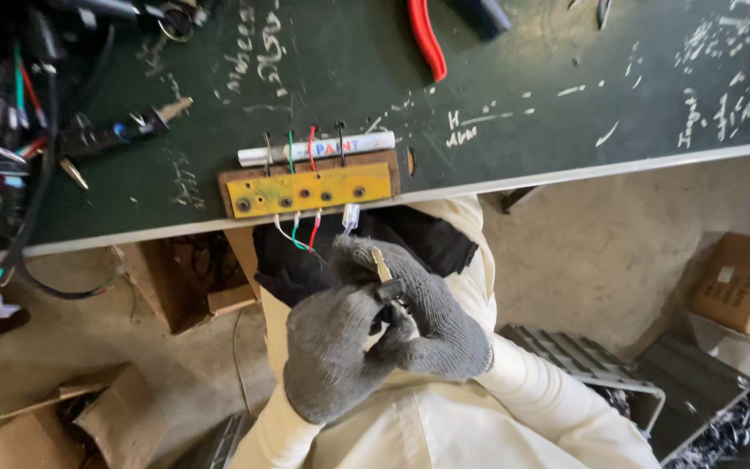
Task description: The person repeatedly picks up black cables with exposed wires, strips the ends, and inserts them into a yellow terminal block on the table. They handle multiple cables one at a time, occasionally moving other cables aside to access the work area.
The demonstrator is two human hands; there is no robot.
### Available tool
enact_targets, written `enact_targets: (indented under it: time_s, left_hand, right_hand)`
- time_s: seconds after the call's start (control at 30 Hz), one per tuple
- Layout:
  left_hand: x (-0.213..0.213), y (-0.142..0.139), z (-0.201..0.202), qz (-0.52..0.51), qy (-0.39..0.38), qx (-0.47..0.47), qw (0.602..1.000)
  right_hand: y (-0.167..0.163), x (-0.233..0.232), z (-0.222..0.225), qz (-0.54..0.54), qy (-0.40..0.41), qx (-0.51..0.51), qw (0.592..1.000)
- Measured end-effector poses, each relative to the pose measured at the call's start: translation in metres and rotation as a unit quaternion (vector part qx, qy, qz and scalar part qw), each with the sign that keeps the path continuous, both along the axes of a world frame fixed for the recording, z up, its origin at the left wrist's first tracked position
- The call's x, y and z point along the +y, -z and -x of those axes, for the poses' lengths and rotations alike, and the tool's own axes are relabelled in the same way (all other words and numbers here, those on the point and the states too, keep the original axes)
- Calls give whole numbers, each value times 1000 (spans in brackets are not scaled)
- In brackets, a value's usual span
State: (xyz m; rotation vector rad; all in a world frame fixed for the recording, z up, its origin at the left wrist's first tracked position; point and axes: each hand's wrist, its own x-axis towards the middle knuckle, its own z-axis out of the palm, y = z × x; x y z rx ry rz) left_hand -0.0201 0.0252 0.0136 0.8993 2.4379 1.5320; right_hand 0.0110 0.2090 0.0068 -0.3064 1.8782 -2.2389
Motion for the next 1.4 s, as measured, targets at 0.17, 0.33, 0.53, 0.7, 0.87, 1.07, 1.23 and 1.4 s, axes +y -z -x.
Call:
enact_targets:
  time_s: [0.17, 0.33, 0.53, 0.7, 0.87, 1.07, 1.23, 1.4]
  left_hand:
    - [-7, -9, 4, 21, 3, 9, 1000]
    - [-11, -17, 15, 14, 16, 52, 998]
    - [-6, -27, 29, 60, 12, 199, 978]
    - [-11, -36, 44, 14, 74, 220, 973]
    - [-8, -21, 55, -9, 124, 302, 945]
    - [-9, -5, 43, 83, 86, 325, 938]
    - [-9, -18, 46, 109, 59, 328, 937]
    - [-11, -29, 51, 166, 77, 288, 940]
  right_hand:
    - [15, 9, -5, -21, -79, -104, 991]
    - [27, 21, 3, -129, -111, 14, 985]
    - [24, 19, 7, -75, -99, -27, 992]
    - [17, 20, 15, -58, -177, -30, 982]
    - [13, 26, 20, -42, -205, -34, 977]
    - [21, 20, 6, -116, -132, -109, 978]
    - [22, 8, 3, -144, -80, -113, 980]
    - [12, 4, 14, -141, -40, -97, 984]
